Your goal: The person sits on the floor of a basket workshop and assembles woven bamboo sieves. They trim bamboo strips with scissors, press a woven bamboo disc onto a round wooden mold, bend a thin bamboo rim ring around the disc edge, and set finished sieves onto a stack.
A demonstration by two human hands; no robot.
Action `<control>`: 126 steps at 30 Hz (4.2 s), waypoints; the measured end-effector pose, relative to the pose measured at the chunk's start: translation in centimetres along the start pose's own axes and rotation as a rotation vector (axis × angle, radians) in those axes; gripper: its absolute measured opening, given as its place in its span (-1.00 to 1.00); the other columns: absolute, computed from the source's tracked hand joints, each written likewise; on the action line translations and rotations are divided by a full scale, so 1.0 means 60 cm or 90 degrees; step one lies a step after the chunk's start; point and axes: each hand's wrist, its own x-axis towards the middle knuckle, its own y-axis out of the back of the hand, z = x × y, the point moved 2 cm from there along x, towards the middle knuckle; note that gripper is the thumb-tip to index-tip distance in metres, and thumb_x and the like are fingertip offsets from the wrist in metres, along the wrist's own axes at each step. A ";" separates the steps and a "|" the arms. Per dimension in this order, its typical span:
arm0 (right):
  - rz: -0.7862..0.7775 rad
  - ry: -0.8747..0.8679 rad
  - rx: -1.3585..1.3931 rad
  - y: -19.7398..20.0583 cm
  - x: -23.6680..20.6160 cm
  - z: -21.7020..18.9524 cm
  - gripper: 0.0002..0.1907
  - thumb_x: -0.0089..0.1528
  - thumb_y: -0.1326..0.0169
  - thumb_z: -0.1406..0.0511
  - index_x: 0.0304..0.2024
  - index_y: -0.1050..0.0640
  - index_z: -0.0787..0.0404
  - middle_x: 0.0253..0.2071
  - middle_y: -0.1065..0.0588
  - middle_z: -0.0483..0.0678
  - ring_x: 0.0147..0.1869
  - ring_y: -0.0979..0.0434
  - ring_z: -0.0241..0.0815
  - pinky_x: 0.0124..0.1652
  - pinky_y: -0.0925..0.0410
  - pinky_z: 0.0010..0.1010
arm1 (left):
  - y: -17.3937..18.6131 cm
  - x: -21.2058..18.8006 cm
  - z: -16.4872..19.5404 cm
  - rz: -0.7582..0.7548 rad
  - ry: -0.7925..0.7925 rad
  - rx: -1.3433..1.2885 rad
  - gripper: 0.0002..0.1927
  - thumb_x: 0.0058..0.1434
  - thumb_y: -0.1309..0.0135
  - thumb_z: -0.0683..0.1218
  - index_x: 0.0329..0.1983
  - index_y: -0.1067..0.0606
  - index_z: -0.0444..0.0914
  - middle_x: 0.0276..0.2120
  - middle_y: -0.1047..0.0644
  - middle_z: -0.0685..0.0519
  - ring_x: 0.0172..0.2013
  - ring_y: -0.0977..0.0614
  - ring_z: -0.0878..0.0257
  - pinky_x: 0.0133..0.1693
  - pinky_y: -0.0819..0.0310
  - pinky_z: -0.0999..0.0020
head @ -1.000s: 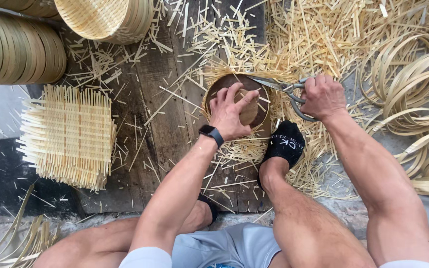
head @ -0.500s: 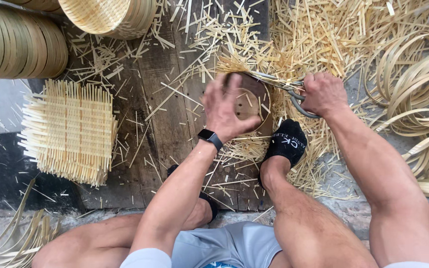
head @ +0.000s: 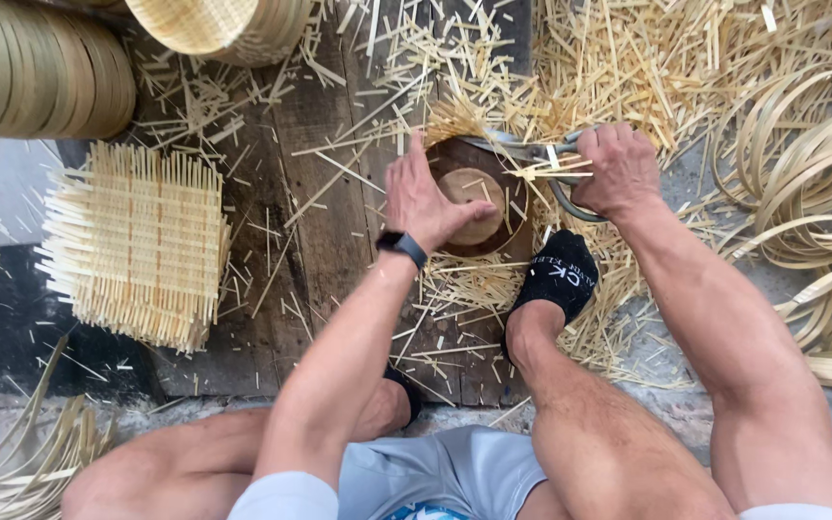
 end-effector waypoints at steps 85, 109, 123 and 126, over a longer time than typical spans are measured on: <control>-0.037 -0.472 0.162 -0.023 -0.075 0.048 -0.17 -0.10 -0.43 0.20 0.09 -0.38 0.49 -0.04 -0.30 0.26 0.09 -0.29 0.14 0.13 -0.26 -0.07 | -0.079 0.019 -0.107 0.025 0.240 -0.139 -0.46 0.37 -0.03 0.34 0.19 -0.58 -0.06 0.15 -0.47 -0.11 0.23 -0.43 -0.07 0.33 -0.31 0.04; -0.207 -0.530 0.971 -0.027 -0.100 -0.111 -0.80 0.17 -0.32 0.33 -0.22 -0.67 0.34 -0.34 -0.61 -0.06 -0.33 -0.58 -0.35 -0.30 -0.51 -0.47 | -0.111 -0.040 -0.189 -0.098 0.345 -0.539 -0.63 0.19 -0.29 -0.05 0.03 -0.61 -0.31 -0.18 -0.69 0.03 -0.22 -0.68 0.29 -0.16 -0.59 0.34; -0.204 -0.604 1.171 0.012 -0.100 -0.126 -0.86 0.21 -0.21 0.41 -0.23 -0.60 0.41 -0.33 -0.61 -0.01 -0.35 -0.66 -0.19 -0.35 -0.59 -0.36 | -0.145 -0.117 -0.135 -0.198 0.567 -1.005 -0.82 0.29 -0.10 -0.16 -0.08 -0.52 -0.31 -0.15 -0.64 -0.04 -0.21 -0.72 0.17 -0.17 -0.71 0.23; -0.179 -0.615 1.113 -0.008 -0.104 -0.149 -0.84 0.24 -0.21 0.42 -0.23 -0.59 0.49 -0.34 -0.59 0.09 -0.36 -0.64 -0.12 -0.39 -0.58 -0.36 | -0.194 -0.132 -0.128 -0.122 0.510 -1.001 -0.80 0.36 -0.09 -0.16 -0.06 -0.54 -0.40 -0.17 -0.60 -0.12 -0.25 -0.67 0.08 -0.20 -0.69 0.11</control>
